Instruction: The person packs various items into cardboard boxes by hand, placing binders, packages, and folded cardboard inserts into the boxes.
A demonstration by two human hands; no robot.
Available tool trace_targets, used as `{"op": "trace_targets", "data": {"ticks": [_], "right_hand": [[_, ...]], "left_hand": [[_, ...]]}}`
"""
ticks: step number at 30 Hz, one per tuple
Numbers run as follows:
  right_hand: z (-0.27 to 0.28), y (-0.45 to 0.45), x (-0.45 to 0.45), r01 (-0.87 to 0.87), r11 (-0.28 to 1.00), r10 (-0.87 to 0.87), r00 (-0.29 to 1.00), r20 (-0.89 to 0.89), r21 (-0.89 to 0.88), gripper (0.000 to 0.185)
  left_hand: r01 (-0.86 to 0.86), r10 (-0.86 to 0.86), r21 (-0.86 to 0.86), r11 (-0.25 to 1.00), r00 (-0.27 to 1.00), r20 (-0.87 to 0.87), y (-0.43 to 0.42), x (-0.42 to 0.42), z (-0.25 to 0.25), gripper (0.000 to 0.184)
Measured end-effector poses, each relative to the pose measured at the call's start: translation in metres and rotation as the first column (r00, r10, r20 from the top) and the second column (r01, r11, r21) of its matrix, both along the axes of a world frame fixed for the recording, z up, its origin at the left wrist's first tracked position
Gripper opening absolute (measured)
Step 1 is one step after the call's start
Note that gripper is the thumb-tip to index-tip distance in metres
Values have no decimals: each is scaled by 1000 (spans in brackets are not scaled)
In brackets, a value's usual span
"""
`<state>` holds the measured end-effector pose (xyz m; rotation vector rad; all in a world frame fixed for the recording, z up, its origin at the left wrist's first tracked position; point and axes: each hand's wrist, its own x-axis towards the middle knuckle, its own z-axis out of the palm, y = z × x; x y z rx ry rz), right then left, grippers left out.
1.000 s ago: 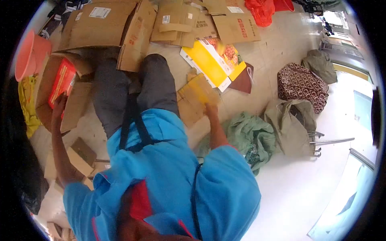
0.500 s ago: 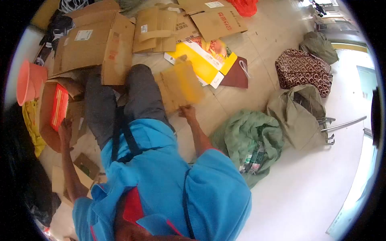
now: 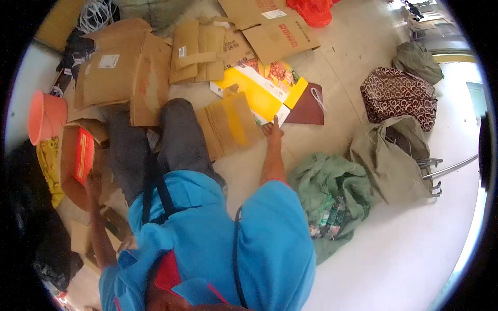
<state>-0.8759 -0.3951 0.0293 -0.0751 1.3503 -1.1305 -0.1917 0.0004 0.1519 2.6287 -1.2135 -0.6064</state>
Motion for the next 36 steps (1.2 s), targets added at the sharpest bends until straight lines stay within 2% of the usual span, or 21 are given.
{"op": "trace_targets", "data": {"ticks": [1, 2, 4, 6, 8, 11, 12, 13, 15, 16, 17, 18, 20, 21, 22, 24, 26, 29, 32, 33, 36], "right_hand": [[5, -4, 18, 79, 997, -79, 991, -109, -5, 46], [2, -3, 25, 79, 997, -79, 992, -102, -6, 46], [-6, -7, 34, 162, 976, -138, 977, 160, -149, 47], [4, -16, 42, 135, 980, -113, 983, 148, -145, 47], [13, -8, 40, 118, 986, -104, 988, 117, -115, 46], [41, -12, 44, 68, 971, -31, 986, 162, -228, 48], [26, -17, 39, 67, 971, -30, 986, 161, -228, 48], [11, -23, 34, -45, 955, 52, 998, 17, -292, 48], [10, -30, 35, -159, 921, 119, 984, -132, -357, 49], [8, -38, 42, 53, 973, -38, 997, 69, -224, 50], [11, -40, 49, 236, 971, -219, 945, 241, -42, 50], [13, -41, 51, 240, 969, -221, 944, 243, -51, 50], [19, -43, 58, 344, 938, -345, 938, 22, 52, 53], [16, -39, 62, 349, 937, -349, 937, -21, -5, 52], [16, -35, 61, 338, 941, -338, 941, -12, -13, 52], [16, -32, 57, 236, 962, -204, 954, 218, -133, 54], [-9, -38, 52, 278, 952, -234, 930, 284, -125, 55], [-12, -41, 41, 122, 988, -101, 975, 199, -96, 52], [58, -37, 61, 211, 955, -161, 958, 237, -206, 45], [52, -38, 49, 103, 954, -45, 977, 207, -281, 40], [28, -62, 32, 32, 942, -6, 997, 78, -334, 40]], "left_hand": [[-55, 55, 7, 998, 998, -1, 2, -4, 2, 34], [-108, 109, 20, 994, 994, -5, 2, -10, 4, 35], [-51, 48, 59, 997, 998, 38, -12, -31, 25, 37], [2, -10, 96, 995, 997, 82, -20, -33, 31, 39], [-59, 62, -26, 998, 991, 120, -10, -33, 24, 42], [24, -7, -130, 991, 992, 129, -3, -26, 10, 46], [23, -7, -130, 991, 992, 128, -1, -25, 6, 46], [-21, 39, -111, 994, 987, 157, 1, -25, 3, 46], [-62, 82, -114, 992, 979, 187, -3, -22, 1, 47], [-73, 80, -45, 996, 983, 166, -5, -19, 1, 47], [-80, 75, 30, 996, 987, 143, -6, -18, 3, 47], [-76, 72, 22, 997, 987, 143, -8, -26, 9, 47], [-69, 82, -63, 996, 970, 228, -14, -43, 20, 47], [-73, 87, -68, 995, 969, 230, -13, -43, 19, 47], [-93, 113, -106, 990, 973, 200, -12, -43, 19, 48], [-150, 181, -171, 974, 967, 178, -11, -43, 22, 48], [-48, 61, -74, 996, 981, 183, -13, -44, 23, 49], [-127, 138, -56, 990, 948, 285, -16, -49, 16, 51], [-125, 124, -13, 992, 951, 283, -20, -57, 30, 55], [-130, 126, -6, 992, 951, 283, -14, -52, 24, 55], [-62, 89, -105, 993, 956, 278, -7, -46, 14, 53]]}}
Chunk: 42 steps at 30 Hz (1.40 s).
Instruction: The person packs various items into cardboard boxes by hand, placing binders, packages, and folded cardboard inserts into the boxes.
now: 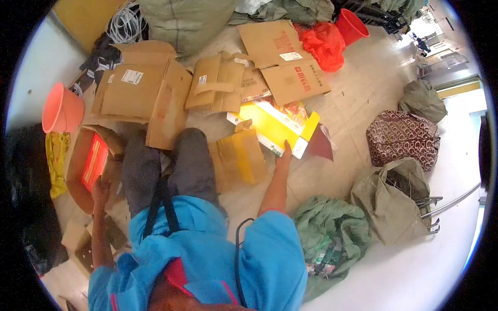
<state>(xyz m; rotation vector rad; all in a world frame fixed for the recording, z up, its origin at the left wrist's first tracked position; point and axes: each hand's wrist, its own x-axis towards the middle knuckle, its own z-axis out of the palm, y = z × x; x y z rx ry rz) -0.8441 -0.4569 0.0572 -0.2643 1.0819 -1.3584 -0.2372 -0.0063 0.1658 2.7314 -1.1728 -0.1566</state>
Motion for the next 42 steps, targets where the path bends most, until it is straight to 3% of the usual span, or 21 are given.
{"op": "trace_targets", "data": {"ticks": [3, 5, 7, 11, 13, 15, 18, 21, 23, 24, 25, 27, 28, 29, 31, 33, 35, 36, 38, 41, 42], "right_hand": [[32, -17, -3, 64, 996, -58, 994, -97, 60, 37], [68, -17, -3, 79, 991, -89, 992, -90, -107, 36], [63, -29, -30, 79, 986, -107, 975, -197, -144, 34], [156, -4, -46, 102, 985, -133, 961, -242, -138, 31], [173, 16, -59, 97, 976, -142, 963, -228, -197, 30], [174, 32, -76, 93, 961, -153, 963, -221, -260, 30], [165, 66, -92, 41, 938, -255, 755, -604, -345, 30], [148, 122, -79, -84, 969, -90, 759, -644, -234, 33], [139, 169, -49, -342, 920, -53, 377, -925, -192, 38], [149, 198, -25, -522, 852, -92, -76, -993, -39, 42], [141, 215, -7, -545, 832, -11, 162, -987, -99, 44], [134, 237, 28, -545, 825, 86, 389, -917, -153, 47], [146, 237, 51, -403, 915, 345, 777, -526, 5, 47], [159, 230, 67, -354, 909, 349, 935, 61, 218, 48], [189, 218, 72, -421, 854, 447, 894, -19, 306, 48], [185, 199, 63, -519, 755, 598, 796, -96, 402, 50], [192, 186, 60, -569, 760, 628, 768, -126, 315, 46], [199, 184, 64, -571, 771, 624, 765, -159, 281, 45], [210, 182, 74, -568, 791, 609, 768, -196, 228, 44], [233, 184, 95, -545, 823, 568, 788, -239, 158, 42], [242, 184, 104, -523, 841, 541, 803, -252, 141, 42]], "left_hand": [[-38, 51, 81, 996, 985, -163, -12, 2, 9, 49], [-70, 74, 53, 996, 995, -70, 0, 13, -11, 47], [-23, 23, 1, 1000, 998, -53, -9, 0, 5, 46], [49, -47, -96, 994, 999, 16, 8, 13, -23, 48], [23, -25, -34, 999, 998, -63, -3, 5, -6, 50], [7, -3, 27, 1000, 989, -148, -6, 6, -12, 52], [-19, 20, -11, 1000, 998, 56, 2, 14, -26, 53], [-4, 16, 85, 996, 991, -134, -7, 13, -21, 54], [-15, 13, 30, 999, 996, 85, -1, 15, -31, 56], [0, -2, 29, 1000, 997, 77, -8, 11, -23, 56], [-64, 70, 95, 993, 996, -53, -19, 1, -1, 58], [-107, 139, 186, 977, 975, -173, -22, -2, 11, 60], [-90, 118, 167, 982, 979, -167, -20, -1, 11, 60], [-78, 100, 139, 987, 982, -158, -21, 0, 8, 61], [-54, 52, -4, 999, 972, -227, 5, 37, -48, 61], [-50, 5, -148, 988, 957, -289, 15, 39, -48, 61], [-26, 28, 55, 998, 999, -28, -19, -4, 9, 56], [-38, 39, 54, 998, 999, -30, -18, -1, 5, 56], [51, -138, -396, 917, 971, -194, -10, 8, -5, 51], [-1, -47, -463, 887, 994, -94, -48, -51, 81, 51], [-40, -129, -518, 854, 949, -287, -63, -76, 108, 57]]}}
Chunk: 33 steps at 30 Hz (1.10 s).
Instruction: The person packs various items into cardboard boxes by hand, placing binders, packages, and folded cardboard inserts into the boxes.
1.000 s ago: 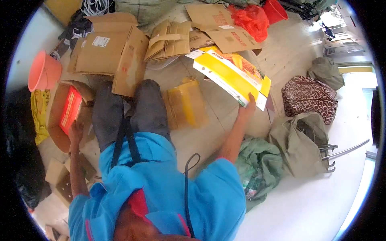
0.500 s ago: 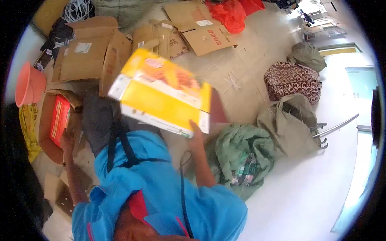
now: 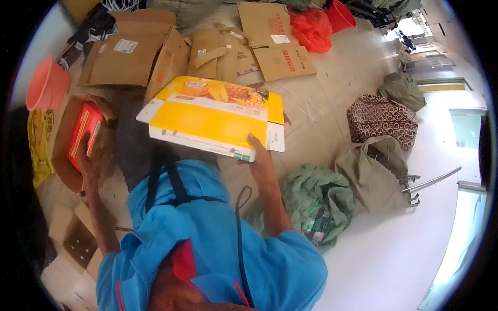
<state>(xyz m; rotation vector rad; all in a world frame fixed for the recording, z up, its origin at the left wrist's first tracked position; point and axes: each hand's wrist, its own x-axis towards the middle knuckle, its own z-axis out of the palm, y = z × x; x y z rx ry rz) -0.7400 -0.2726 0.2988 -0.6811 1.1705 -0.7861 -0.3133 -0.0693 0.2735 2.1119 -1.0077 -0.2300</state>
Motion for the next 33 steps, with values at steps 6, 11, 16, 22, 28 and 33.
{"op": "trace_targets", "data": {"ticks": [6, 11, 16, 22, 28, 33], "right_hand": [[67, 5, 40, -125, 992, 125, 992, 20, -31, 40], [94, 6, 53, -301, 947, 302, 953, -10, -116, 38], [75, -49, 22, -310, 907, 369, 911, 183, -285, 38], [-148, -106, -91, 201, 979, -177, 888, -424, 13, 45], [-408, -61, -91, -145, 944, 28, 931, -364, -296, 48], [-371, -72, -36, 138, 987, -105, 946, -308, 86, 49]], "left_hand": [[592, -597, 96, 801, 772, 221, -68, -127, 86, 88], [649, -647, 144, 747, 661, 379, -128, -140, 76, 69], [554, -539, 5, 833, 809, 235, -151, -126, 53, 39], [416, -386, -101, 904, 894, 225, -172, -105, 54, 23], [258, -262, -117, 959, 965, -22, -196, -87, 47, 27], [202, -219, -151, 968, 970, -107, -219, -75, 57, 32]]}}
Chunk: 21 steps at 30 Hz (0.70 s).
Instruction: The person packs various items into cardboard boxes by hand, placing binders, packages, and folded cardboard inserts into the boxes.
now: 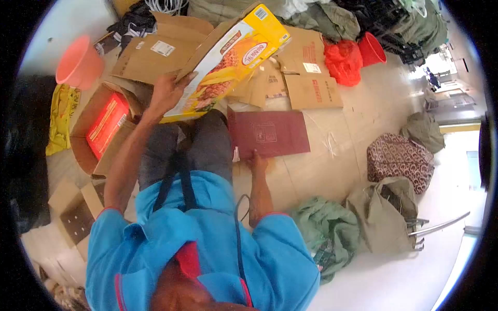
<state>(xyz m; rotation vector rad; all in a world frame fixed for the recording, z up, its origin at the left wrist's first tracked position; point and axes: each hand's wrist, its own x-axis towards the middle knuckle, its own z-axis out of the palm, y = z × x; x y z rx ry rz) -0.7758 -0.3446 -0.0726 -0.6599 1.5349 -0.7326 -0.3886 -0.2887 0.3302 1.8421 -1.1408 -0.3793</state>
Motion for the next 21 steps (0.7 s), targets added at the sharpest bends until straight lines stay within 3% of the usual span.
{"op": "trace_targets", "data": {"ticks": [1, 3, 5, 6, 8, 9, 11, 12, 14, 15, 17, 18, 19, 20, 21], "right_hand": [[-16, -4, 0, 84, 975, -63, 992, 108, -205, 46], [-12, -5, -8, 184, 905, -101, 969, 226, -384, 43], [57, -12, -24, 82, 990, -27, 909, 416, -115, 40], [79, -19, -35, 78, 991, -25, 913, 408, -112, 40], [119, -30, -50, 130, 991, -115, 935, 334, -22, 40], [153, -22, -47, 146, 989, -132, 937, 322, -19, 40], [231, -10, -38, 278, 923, -107, 850, 516, -266, 44], [246, -10, -39, 287, 917, -115, 855, 505, -278, 44], [267, -2, -40, 281, 920, -58, 788, 612, -274, 46], [283, 2, -34, 279, 918, -55, 793, 607, -281, 46], [311, 6, -12, 262, 915, -26, 798, 602, -307, 63], [323, 7, -3, 250, 917, -11, 796, 605, -312, 63], [333, 6, 5, 224, 916, 47, 763, 644, -333, 55], [342, 3, 16, 199, 913, 107, 726, 679, -357, 47], [349, 2, 26, 185, 912, 125, 723, 679, -365, 47]], "left_hand": [[-19, 19, 3, 1000, 995, -95, -3, 3, -2, 32], [-12, 10, -38, 999, 998, -69, -3, 2, 17, 34], [-114, 148, 154, 981, 962, -230, -17, 20, -1, 41], [-116, 152, 158, 981, 959, -238, -24, 28, -12, 41], [-20, -80, -284, 959, 938, -338, -40, 45, -32, 51], [-8, -94, -279, 960, 932, -350, -40, 50, -37, 51], [-136, 82, -79, 988, 871, -484, -41, 59, -37, 58], [-124, 65, -86, 989, 866, -497, -42, 59, -32, 58], [-110, 69, -4, 994, 652, -755, -34, 58, -25, 57], [-110, 64, -9, 994, 647, -760, -34, 60, -29, 57], [-112, 47, -24, 993, 588, -808, -35, 74, -40, 53], [-126, 49, -31, 992, 590, -806, -32, 78, -46, 53], [-162, 148, 24, 987, 822, -550, -31, 82, -51, 50], [-219, 228, 66, 973, 947, -225, -30, 86, -48, 48], [-234, 241, 56, 971, 944, -226, -26, 90, -46, 48]]}}
